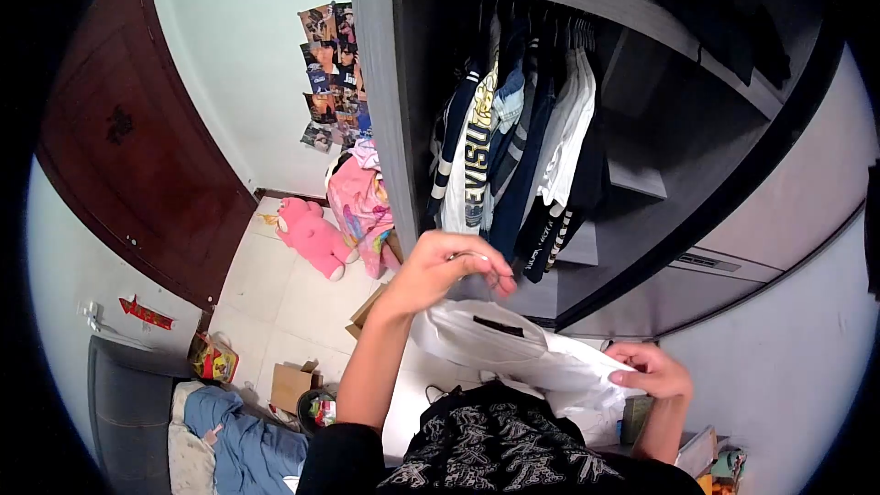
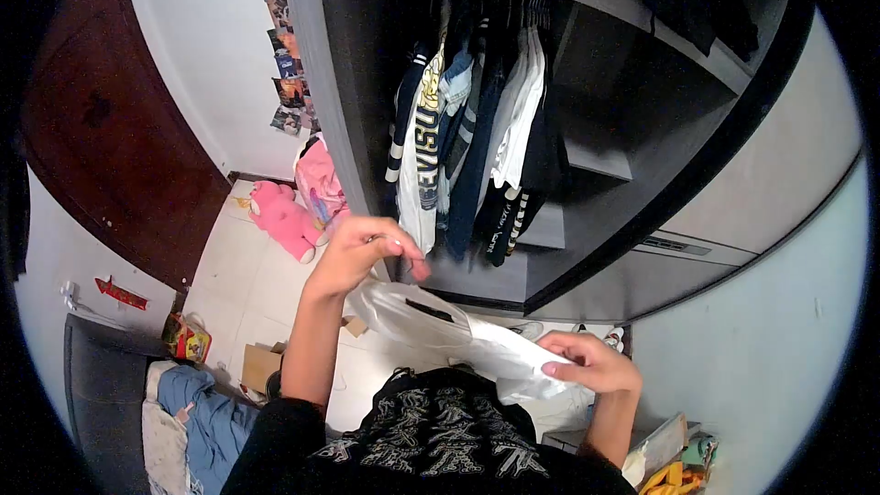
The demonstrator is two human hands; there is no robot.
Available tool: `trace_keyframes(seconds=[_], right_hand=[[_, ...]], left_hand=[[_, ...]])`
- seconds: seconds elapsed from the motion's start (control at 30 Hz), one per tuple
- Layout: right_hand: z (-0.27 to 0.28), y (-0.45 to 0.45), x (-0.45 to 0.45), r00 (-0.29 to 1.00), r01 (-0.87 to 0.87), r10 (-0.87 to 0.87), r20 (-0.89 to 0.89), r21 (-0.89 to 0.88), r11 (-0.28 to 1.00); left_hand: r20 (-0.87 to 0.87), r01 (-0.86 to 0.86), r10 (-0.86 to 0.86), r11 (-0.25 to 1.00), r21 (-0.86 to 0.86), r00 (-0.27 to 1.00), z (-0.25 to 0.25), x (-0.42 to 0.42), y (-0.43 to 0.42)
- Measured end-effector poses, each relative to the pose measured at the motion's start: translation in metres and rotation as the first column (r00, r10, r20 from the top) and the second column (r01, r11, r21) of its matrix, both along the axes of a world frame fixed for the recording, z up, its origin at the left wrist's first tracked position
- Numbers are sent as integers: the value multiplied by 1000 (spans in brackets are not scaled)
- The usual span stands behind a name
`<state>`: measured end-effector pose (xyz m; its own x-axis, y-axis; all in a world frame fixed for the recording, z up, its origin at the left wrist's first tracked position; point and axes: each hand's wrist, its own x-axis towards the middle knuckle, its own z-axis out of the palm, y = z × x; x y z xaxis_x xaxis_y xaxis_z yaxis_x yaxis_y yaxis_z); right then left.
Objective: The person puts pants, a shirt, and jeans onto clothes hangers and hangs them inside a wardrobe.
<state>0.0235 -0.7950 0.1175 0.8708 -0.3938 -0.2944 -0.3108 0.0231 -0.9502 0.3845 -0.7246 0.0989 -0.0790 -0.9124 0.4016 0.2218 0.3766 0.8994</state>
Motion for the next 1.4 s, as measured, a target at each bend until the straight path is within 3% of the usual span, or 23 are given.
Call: trace_keyframes(seconds=[0.07, 0.13, 0.2, 0.27, 0.37, 0.4, 0.47, 0.53, 0.6, 0.67, 0.7, 0.73, 0.8, 0.9, 1.0, 1.1, 1.13, 1.2, 1.23, 1.3, 1.37, 1.4], right_hand=[[-5, 9, -6, 994, 34, -49, 98, 152, 988], [-6, 19, -5, 983, 91, -123, 133, 227, 970], [-8, 30, 1, 894, 83, -237, 380, 380, 921], [-3, 32, 22, 877, 95, -283, 388, 436, 895], [6, 30, 62, 755, 96, -442, 484, 585, 806], [9, 26, 73, 771, 96, -428, 471, 579, 810], [8, 15, 87, 788, 83, -407, 462, 575, 814], [4, 8, 98, 804, -29, -281, 525, 506, 862], [14, 8, 109, 801, -1, -282, 527, 473, 881], [19, 2, 120, 826, 41, -260, 500, 406, 913], [15, -4, 129, 828, 31, -230, 511, 368, 929], [16, -6, 136, 828, 26, -225, 513, 366, 930], [19, -9, 151, 756, 49, -312, 576, 425, 904], [25, -12, 183, 646, 174, -414, 641, 404, 898], [11, -25, 210, 671, 208, -325, 667, 252, 945], [2, -35, 225, 692, 101, -233, 683, 228, 968], [6, -35, 222, 703, 47, -169, 691, 191, 980], [5, -34, 201, 776, 117, -158, 611, 108, 987], [-2, -44, 183, 751, 136, -142, 644, 59, 989], [-17, -30, 153, 539, 303, -416, 733, 292, 907], [-21, -54, 108, 441, 17, -342, 830, 373, 928], [-13, -55, 84, 401, 145, -436, 806, 414, 899]], left_hand=[[3, 66, -66, 998, -23, 998, 0, 6, -25], [-182, 282, -291, 957, -75, 939, -1, 4, -52], [-257, 372, -388, 921, -113, 885, 5, 3, -76], [-202, 297, -317, 947, -122, 927, 11, 7, -103], [-282, 117, -138, 989, -88, 949, 21, 17, -138], [-237, 22, -28, 999, -31, 971, 25, 24, -143], [-211, -20, 10, 999, -46, 978, 23, 37, -158], [-332, 145, -194, 975, -167, 923, 19, 48, -171], [-302, 138, -189, 974, -180, 934, 23, 60, -173], [-100, -297, 291, 954, -48, 951, 39, 59, -161], [29, -431, 437, 895, -114, 899, 36, 70, -161], [31, -607, 627, 764, -218, 779, 28, 77, -162], [6, -786, 846, 499, -365, 534, 9, 88, -150], [-43, -846, 895, 404, -348, 444, -16, 84, -127], [-36, -807, 825, 542, -236, 564, -42, 62, -110], [109, -854, 867, 497, -153, 486, -70, 46, -103], [53, -845, 861, 507, -167, 506, -79, 46, -107], [20, -889, 921, 382, -253, 390, -82, 47, -111], [39, -908, 943, 329, -260, 330, -79, 50, -115], [112, -855, 982, 190, -482, 156, -66, 54, -121], [156, -747, 987, 79, -660, -33, -37, 46, -131], [152, -674, 980, 25, -738, -130, -20, 40, -141]])
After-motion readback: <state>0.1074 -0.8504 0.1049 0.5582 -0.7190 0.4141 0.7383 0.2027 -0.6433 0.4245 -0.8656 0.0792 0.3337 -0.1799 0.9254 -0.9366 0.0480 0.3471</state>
